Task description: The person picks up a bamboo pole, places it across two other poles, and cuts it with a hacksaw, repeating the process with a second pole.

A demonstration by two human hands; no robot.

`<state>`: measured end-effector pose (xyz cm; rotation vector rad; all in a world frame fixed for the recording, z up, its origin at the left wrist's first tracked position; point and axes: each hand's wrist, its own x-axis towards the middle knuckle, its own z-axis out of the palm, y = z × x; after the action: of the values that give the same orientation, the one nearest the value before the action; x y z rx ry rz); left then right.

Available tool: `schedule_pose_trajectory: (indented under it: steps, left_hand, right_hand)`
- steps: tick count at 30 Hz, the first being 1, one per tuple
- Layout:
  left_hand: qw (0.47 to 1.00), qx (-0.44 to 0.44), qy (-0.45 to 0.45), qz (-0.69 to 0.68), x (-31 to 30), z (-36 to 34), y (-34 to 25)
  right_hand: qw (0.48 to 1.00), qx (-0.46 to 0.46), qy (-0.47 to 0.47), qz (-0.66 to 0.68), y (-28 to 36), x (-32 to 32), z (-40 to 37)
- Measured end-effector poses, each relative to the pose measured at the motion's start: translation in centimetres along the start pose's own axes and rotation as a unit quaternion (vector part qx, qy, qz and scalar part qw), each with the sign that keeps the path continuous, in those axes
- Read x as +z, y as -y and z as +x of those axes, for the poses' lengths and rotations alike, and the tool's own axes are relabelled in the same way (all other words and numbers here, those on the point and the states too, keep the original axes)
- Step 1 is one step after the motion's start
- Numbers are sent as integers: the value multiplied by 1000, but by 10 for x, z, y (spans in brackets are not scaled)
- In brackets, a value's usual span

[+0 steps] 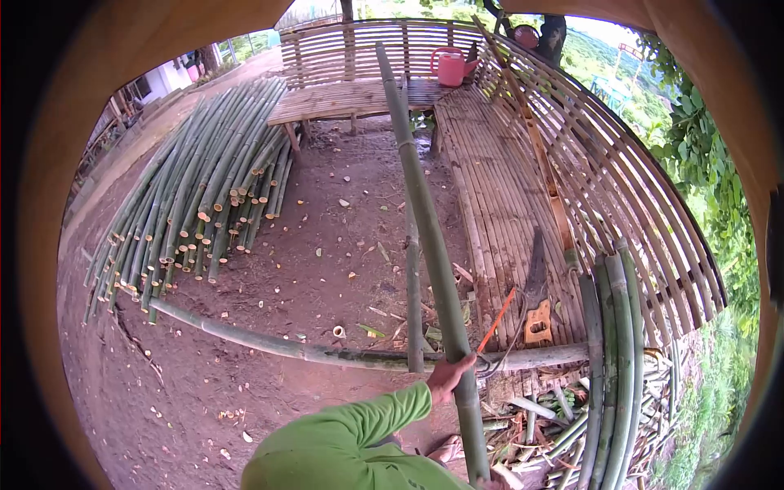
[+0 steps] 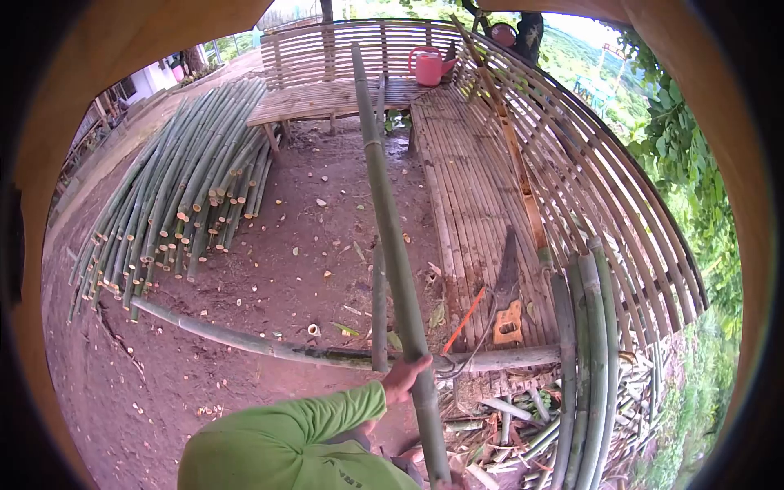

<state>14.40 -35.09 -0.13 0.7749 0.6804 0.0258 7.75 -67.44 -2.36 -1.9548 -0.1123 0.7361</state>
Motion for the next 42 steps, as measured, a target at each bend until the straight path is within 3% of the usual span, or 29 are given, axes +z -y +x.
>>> schedule_pose_trajectory:
  steps: [2, 4, 6, 8, 9, 10, 13, 14, 15, 19, 22, 28, 32, 34, 36, 38, 40, 41, 42]
  left_hand:
    - [999, 12, -33, 3, 0, 18, -19]
    - [997, 48, -50, 43, -2, 36, -28]
    - [985, 100, -90, 105, 7, 48, -34]
    - [988, 122, -63, 77, -6, 76, -35]
    - [978, 115, -137, 112, -9, 83, -31]
    - [978, 131, -117, 114, -5, 79, -17]
    - [975, 179, -56, 121, -2, 54, 39]
    - [977, 169, -62, 111, -1, 55, 37]
    - [980, 159, -67, 101, -2, 57, 28]
    - [982, 150, -75, 84, -15, 83, 1]
    - [982, 128, -102, 91, -24, 99, -14]
    - [963, 140, -167, 157, -54, 138, -46]
    - [960, 144, -145, 191, -79, 164, -68]
    - [939, 161, -168, 254, -97, 183, -71]
    - [916, 170, -174, 318, -91, 160, -96]
    - [831, 220, -212, 465, -91, 135, -108]
    - [777, 283, -158, 540, -104, 117, -99]
    - [764, 316, -114, 551, -110, 106, -91]
    - [737, 330, -73, 586, -112, 95, -87]
  right_hand:
    - [975, 120, 74, -173, -22, -18, -18]
    - [956, 163, 111, -219, -33, -24, -26]
    - [943, 176, 135, -247, -41, -23, -29]
    - [940, 162, 145, -262, -39, -17, -23]
    - [941, 151, 144, -267, -35, -12, -17]
    - [940, 142, 138, -276, -29, -6, -11]
    - [972, 81, 79, -208, 14, 6, -2]
    - [984, 49, 68, -160, 23, 9, -2]
    - [988, -26, -6, -154, 39, 12, -14]
    - [967, 113, 51, -221, -30, -4, -61]
    - [954, 183, 56, -231, -30, 4, -78]
    - [947, 226, 57, -222, -12, 35, -85]
    - [947, 225, 77, -214, 0, 63, -73]
    - [948, 222, 87, -212, 5, 79, -60]
    - [949, 210, 96, -217, 9, 90, -45]
    - [940, 196, 90, -266, -12, 96, -29]
    - [979, 89, 56, -173, -44, 101, -12]
    - [956, 147, 35, -252, -68, 108, -8]
    - [959, 182, 34, -216, -67, 110, 0]
